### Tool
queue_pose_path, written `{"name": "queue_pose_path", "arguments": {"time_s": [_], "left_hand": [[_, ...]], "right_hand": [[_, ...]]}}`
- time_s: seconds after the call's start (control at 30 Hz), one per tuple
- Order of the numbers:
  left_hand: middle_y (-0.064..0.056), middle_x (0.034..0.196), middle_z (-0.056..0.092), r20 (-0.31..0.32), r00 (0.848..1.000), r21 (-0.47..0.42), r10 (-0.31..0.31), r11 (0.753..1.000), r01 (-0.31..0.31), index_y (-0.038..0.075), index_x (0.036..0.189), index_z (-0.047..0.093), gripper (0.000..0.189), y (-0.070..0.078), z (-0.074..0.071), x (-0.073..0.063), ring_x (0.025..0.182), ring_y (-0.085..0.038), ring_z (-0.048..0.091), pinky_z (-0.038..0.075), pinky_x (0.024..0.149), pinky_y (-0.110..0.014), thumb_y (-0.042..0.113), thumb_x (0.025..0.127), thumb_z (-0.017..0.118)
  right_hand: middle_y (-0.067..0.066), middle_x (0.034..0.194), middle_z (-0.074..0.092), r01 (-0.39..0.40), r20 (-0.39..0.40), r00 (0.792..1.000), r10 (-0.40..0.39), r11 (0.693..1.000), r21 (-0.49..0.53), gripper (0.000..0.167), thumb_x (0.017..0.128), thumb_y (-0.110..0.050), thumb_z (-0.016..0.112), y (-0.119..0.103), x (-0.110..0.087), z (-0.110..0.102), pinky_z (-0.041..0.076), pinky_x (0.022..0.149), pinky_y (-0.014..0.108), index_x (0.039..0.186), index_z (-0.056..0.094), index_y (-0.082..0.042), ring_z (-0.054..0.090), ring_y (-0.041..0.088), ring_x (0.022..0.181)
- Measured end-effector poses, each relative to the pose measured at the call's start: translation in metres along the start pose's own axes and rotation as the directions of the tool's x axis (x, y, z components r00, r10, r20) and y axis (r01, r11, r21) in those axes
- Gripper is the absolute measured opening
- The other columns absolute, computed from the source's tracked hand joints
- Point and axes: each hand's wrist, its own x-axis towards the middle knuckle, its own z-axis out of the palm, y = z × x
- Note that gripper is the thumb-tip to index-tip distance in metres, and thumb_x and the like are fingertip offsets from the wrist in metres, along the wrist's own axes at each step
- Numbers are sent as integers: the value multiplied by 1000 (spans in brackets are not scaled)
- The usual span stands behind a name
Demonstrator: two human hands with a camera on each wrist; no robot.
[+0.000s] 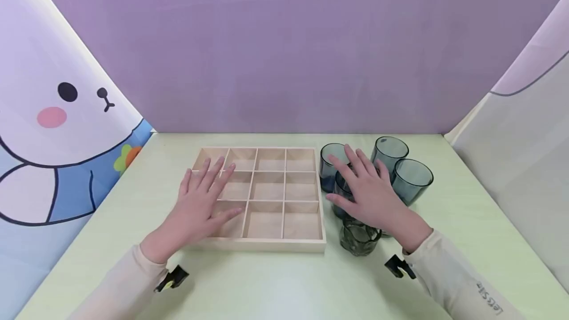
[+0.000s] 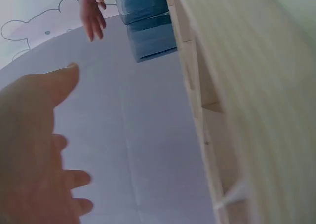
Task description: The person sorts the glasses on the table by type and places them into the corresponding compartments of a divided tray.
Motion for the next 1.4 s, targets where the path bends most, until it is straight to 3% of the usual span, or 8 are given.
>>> {"name": "queue_pose_path", "arguments": {"time_s": [0.23, 0.57, 0.77, 1.0, 1.07, 1.17, 1.27, 1.4], "left_hand": [[-14, 161, 25, -162, 986, -141, 51, 987, -74, 11, 157, 25, 83, -26, 1, -27, 149, -38, 9, 8, 110, -69, 50, 93, 61], [-30, 150, 34, -246, 969, -271, 1, 960, -70, -4, 151, 30, 84, -62, 10, -74, 136, -54, 25, 22, 99, -74, 49, 95, 63], [-30, 152, 29, -189, 975, -357, -112, 933, 38, 1, 155, 25, 91, -68, 11, -96, 135, -52, 25, 25, 95, -75, 21, 84, 79], [-28, 150, 28, -84, 965, -488, -248, 855, 177, 4, 158, 15, 100, -72, 12, -111, 133, -48, 31, 33, 97, -68, 11, 83, 81], [-28, 146, 32, -68, 961, -509, -267, 838, 197, 4, 158, 14, 100, -73, 13, -113, 130, -47, 37, 36, 96, -64, 9, 83, 81], [-28, 141, 39, -48, 957, -532, -285, 819, 217, 1, 157, 13, 99, -74, 15, -116, 125, -48, 45, 41, 94, -59, 7, 84, 80], [-26, 140, 42, -2, 947, -554, -323, 788, 267, 2, 157, 13, 96, -75, 16, -118, 123, -47, 49, 48, 95, -43, 10, 86, 78], [-26, 139, 46, 25, 941, -621, -337, 732, 279, 3, 157, 16, 91, -80, 19, -121, 120, -48, 51, 46, 91, -19, 7, 88, 76]], "right_hand": [[27, 152, 33, 69, -101, 993, -56, 989, 128, 78, 90, -31, 75, 6, 8, -11, 27, 97, 73, 153, 33, -11, 34, 53, 131], [25, 145, 40, -15, -51, 998, 35, 938, 347, 77, 90, -19, 75, 16, 15, -19, 35, 97, 62, 152, 31, -3, 40, 43, 128], [23, 146, 41, -29, -47, 997, 54, 901, 432, 76, 89, -13, 75, 27, 20, -20, 37, 96, 53, 151, 32, -1, 42, 41, 126], [25, 138, 46, -64, -93, 987, 128, 861, 505, 73, 88, -5, 74, 47, 18, -22, 37, 93, 23, 148, 33, 3, 42, 37, 124], [23, 137, 47, -81, -107, 982, 157, 854, 514, 75, 88, -3, 74, 54, 15, -22, 34, 91, 14, 149, 32, 2, 43, 31, 123], [19, 134, 49, -96, -136, 972, 194, 846, 524, 76, 86, -1, 75, 66, 11, -21, 34, 90, 11, 149, 32, 0, 46, 12, 118], [4, 130, 50, -108, -154, 962, 223, 836, 538, 79, 85, 1, 76, 77, 5, -22, 35, 89, 10, 149, 31, -1, 43, -3, 112], [-16, 124, 46, -139, -173, 945, 278, 819, 557, 82, 82, 3, 78, 88, -4, -24, 36, 88, 10, 149, 32, -1, 43, -5, 110]]}}
